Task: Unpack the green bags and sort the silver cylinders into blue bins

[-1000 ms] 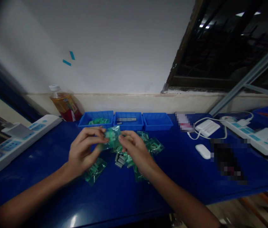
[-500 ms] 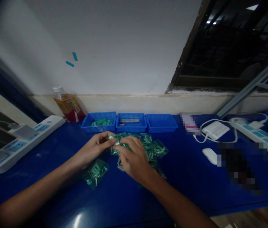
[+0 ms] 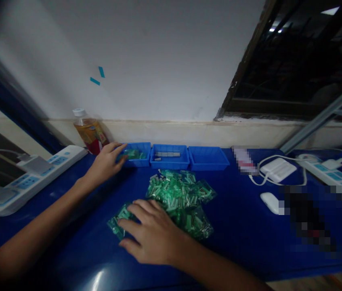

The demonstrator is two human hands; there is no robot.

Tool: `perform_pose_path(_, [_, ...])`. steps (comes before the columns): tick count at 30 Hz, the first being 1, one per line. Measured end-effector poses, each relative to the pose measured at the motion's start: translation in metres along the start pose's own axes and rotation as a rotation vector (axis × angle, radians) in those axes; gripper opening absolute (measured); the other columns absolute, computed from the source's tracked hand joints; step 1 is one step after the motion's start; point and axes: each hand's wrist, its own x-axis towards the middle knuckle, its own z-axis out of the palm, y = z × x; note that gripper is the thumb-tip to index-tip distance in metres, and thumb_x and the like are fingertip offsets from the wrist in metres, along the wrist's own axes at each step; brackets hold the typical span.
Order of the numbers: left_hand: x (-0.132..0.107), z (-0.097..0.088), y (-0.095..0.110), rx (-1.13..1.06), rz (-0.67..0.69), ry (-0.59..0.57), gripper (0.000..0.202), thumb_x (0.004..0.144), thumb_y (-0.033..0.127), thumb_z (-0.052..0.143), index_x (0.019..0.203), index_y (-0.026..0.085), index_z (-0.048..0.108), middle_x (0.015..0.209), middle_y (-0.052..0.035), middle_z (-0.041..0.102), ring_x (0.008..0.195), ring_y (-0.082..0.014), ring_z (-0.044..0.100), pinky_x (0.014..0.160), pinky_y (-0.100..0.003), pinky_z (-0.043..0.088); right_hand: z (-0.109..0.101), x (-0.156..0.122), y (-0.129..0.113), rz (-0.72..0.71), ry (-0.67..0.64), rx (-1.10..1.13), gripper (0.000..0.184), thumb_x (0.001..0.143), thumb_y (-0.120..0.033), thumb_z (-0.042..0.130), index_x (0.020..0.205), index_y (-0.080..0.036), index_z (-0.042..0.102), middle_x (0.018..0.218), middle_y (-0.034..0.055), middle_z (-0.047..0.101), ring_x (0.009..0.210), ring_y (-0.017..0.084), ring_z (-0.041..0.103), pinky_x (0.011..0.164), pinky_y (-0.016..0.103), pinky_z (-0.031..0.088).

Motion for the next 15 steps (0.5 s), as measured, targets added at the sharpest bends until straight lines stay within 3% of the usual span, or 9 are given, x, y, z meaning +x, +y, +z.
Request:
perform_pose_path(4, [-0.005, 0.0, 0.011, -0.05, 0.044, 0.018, 0.032, 0.088, 0.027, 0.044, 0.116, 0.013, 0.055, 0.115, -0.0137, 0.052, 0.111, -0.0268, 0.046, 0.1, -0.043, 0.037, 0.007, -0.001, -0.007, -0.051, -0.159, -0.03, 0.043, 0.085, -0.048, 0.054, 0.12, -0.023, 0.054, 0.13, 0.009, 0.05, 0.125, 0.024, 0.037, 0.101, 0.042, 0.036])
perform_pose_path(8, [-0.007, -0.006, 0.027, -0.132, 0.097, 0.026, 0.024, 0.089, 0.023, 0.043, 0.107, 0.018, 0.057, 0.112, -0.0101, 0.053, 0.109, -0.0234, 0.048, 0.098, -0.04, 0.038, 0.011, -0.002, -0.004, 0.015, -0.125, -0.034, 0.023, 0.088, -0.037, 0.052, 0.1, -0.019, 0.06, 0.109, 0.0089, 0.058, 0.121, 0.023, 0.041, 0.101, 0.039, 0.037])
perform_pose_path(11, [-0.012, -0.005, 0.04, -0.216, 0.151, -0.011, 0.022, 0.088, 0.019, 0.043, 0.104, 0.02, 0.058, 0.109, -0.0092, 0.055, 0.109, -0.023, 0.049, 0.097, -0.04, 0.039, 0.011, -0.003, -0.004, 0.101, -0.106, -0.009, 0.016, 0.089, -0.026, 0.051, 0.1, -0.017, 0.059, 0.105, 0.0092, 0.056, 0.115, 0.022, 0.045, 0.098, 0.036, 0.041])
perform_pose_path(15, [-0.025, 0.007, 0.052, -0.312, 0.247, -0.086, 0.023, 0.088, 0.018, 0.043, 0.104, 0.019, 0.059, 0.107, -0.0101, 0.058, 0.11, -0.0226, 0.05, 0.097, -0.039, 0.04, 0.014, -0.005, -0.006, 0.233, -0.078, -0.029, 0.046, 0.085, -0.037, 0.057, 0.126, -0.017, 0.048, 0.121, 0.014, 0.049, 0.12, 0.029, 0.041, 0.098, 0.043, 0.041])
